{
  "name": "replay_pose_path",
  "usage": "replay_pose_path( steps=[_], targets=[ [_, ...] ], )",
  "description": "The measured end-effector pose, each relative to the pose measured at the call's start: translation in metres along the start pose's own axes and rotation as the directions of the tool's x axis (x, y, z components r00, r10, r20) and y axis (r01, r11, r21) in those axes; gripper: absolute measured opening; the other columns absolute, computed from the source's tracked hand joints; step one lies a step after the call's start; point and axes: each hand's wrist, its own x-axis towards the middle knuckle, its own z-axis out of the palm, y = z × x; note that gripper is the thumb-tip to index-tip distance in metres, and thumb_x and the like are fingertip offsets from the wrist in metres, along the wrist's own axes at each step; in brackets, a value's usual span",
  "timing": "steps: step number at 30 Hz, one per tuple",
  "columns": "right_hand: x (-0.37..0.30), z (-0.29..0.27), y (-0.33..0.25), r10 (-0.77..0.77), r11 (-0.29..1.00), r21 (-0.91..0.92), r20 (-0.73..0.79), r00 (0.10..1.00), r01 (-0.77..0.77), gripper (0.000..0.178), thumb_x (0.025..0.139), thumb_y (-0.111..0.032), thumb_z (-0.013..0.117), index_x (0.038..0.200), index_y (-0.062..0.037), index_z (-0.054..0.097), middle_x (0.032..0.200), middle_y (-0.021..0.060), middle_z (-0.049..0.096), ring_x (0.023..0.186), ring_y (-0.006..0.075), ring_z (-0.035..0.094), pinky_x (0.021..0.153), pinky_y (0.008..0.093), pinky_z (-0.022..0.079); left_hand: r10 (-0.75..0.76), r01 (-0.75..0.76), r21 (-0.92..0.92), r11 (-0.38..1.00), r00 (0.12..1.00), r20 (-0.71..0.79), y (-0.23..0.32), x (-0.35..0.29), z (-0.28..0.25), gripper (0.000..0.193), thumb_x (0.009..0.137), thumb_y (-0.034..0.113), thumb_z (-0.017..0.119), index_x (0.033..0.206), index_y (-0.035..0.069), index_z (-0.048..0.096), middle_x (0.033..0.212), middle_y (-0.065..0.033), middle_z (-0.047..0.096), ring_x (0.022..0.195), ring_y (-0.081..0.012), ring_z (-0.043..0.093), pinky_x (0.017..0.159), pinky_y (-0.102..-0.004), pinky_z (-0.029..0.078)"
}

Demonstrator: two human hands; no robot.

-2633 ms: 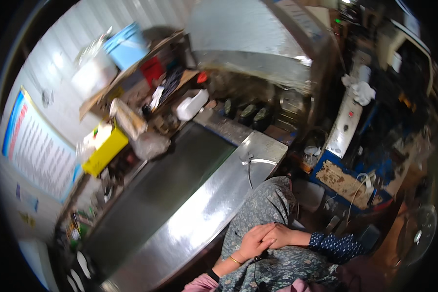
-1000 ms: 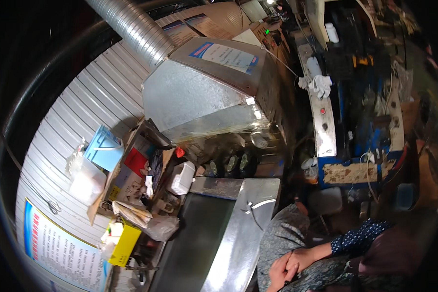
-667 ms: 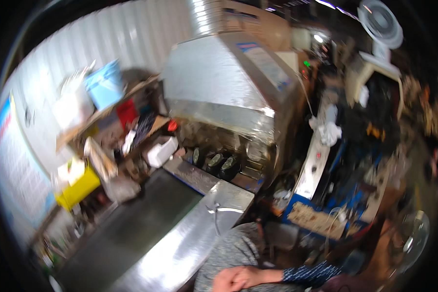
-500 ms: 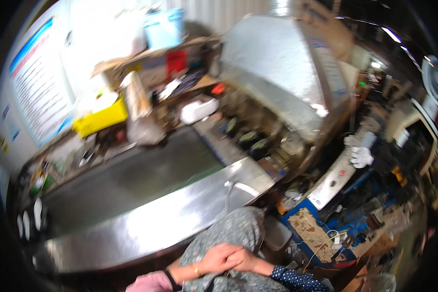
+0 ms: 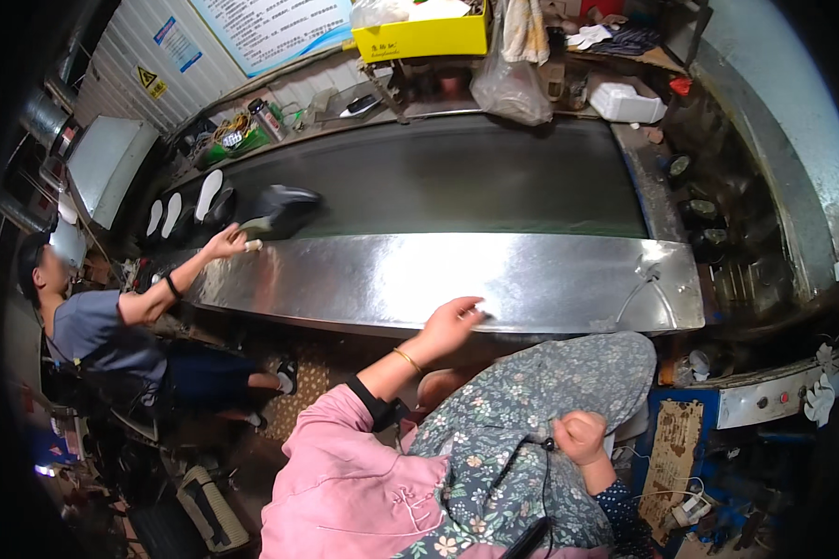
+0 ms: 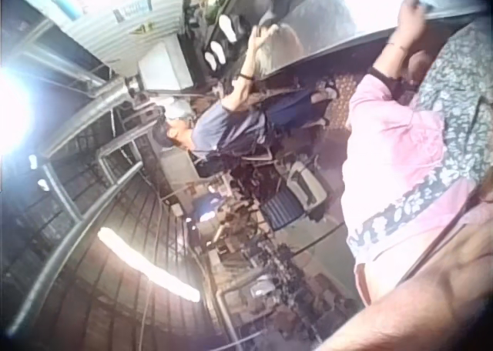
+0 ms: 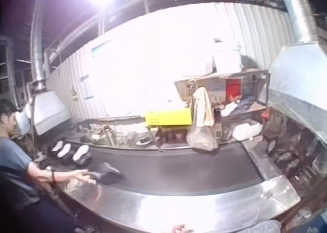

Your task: Manually assembling and checking shoe components on a factory conveyor line.

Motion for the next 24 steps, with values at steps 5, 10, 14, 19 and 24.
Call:
replay_pose_path(
  steps=[5, 10, 14, 19, 24],
  targets=[
    [0.007, 0.011, 0.004, -0.027, 1.0, 0.012, -0.008, 1.0, 0.027, 0.029, 0.074, -0.004, 0.073, 0.056, -0.0073, 0.051, 0.059, 0.008, 0.058, 0.046, 0.0269, 0.055, 0.044, 0.0375, 0.041, -0.156, 0.161, -0.035, 0.986, 0.844, -0.513, -0.128, 0.037, -0.088, 0.037, 0.087, 0.016, 0.071, 0.122, 0.004, 0.067, 0.098, -0.0112, 0.07, 0.088, -0.0222, 0.068, 0.08, -0.0335, 0.053],
    [0.01, 0.008, 0.003, -0.028, 0.998, -0.057, 0.032, 0.999, 0.03, 0.028, 0.071, -0.004, 0.076, 0.058, -0.0088, 0.051, 0.061, 0.0053, 0.057, 0.048, 0.0255, 0.055, 0.045, 0.0363, 0.041, -0.021, 0.447, 0.341, 0.827, 0.63, -0.776, -0.136, 0.094, -0.17, 0.076, 0.084, 0.036, 0.073, 0.143, -0.001, 0.042, 0.151, -0.0289, 0.034, 0.14, -0.0458, 0.031, 0.117, -0.0508, 0.025],
    [0.015, 0.013, 0.003, 0.012, 0.997, -0.078, 0.056, 0.998, -0.008, 0.029, 0.072, -0.005, 0.076, 0.057, -0.0082, 0.052, 0.062, 0.006, 0.06, 0.049, 0.0266, 0.057, 0.046, 0.0375, 0.042, -0.286, 0.641, 0.152, 0.752, 0.526, -0.801, -0.152, 0.149, -0.23, 0.086, 0.081, 0.046, 0.074, 0.141, -0.006, 0.041, 0.144, -0.0287, 0.046, 0.136, -0.0421, 0.042, 0.114, -0.0451, 0.034],
    [0.027, 0.018, 0.004, 0.026, 0.999, -0.048, 0.039, 0.999, -0.024, 0.026, 0.072, -0.005, 0.077, 0.057, -0.0086, 0.055, 0.063, 0.0056, 0.059, 0.051, 0.0261, 0.058, 0.048, 0.0369, 0.043, -0.454, 0.717, 0.078, 0.693, 0.517, -0.726, -0.187, 0.188, -0.279, 0.074, 0.08, 0.045, 0.076, 0.128, -0.006, 0.055, 0.127, -0.025, 0.063, 0.121, -0.0379, 0.061, 0.102, -0.0424, 0.048],
    [0.034, 0.024, 0.007, 0.025, 0.997, -0.072, 0.099, 0.995, -0.018, 0.027, 0.072, -0.007, 0.079, 0.059, -0.0094, 0.055, 0.065, 0.004, 0.059, 0.05, 0.0248, 0.057, 0.047, 0.0366, 0.043, -0.532, 0.719, 0.074, 0.691, 0.575, -0.622, -0.183, 0.204, -0.274, 0.057, 0.077, 0.03, 0.082, 0.116, -0.008, 0.066, 0.117, -0.0223, 0.069, 0.111, -0.0356, 0.067, 0.096, -0.0398, 0.051]
  ],
)
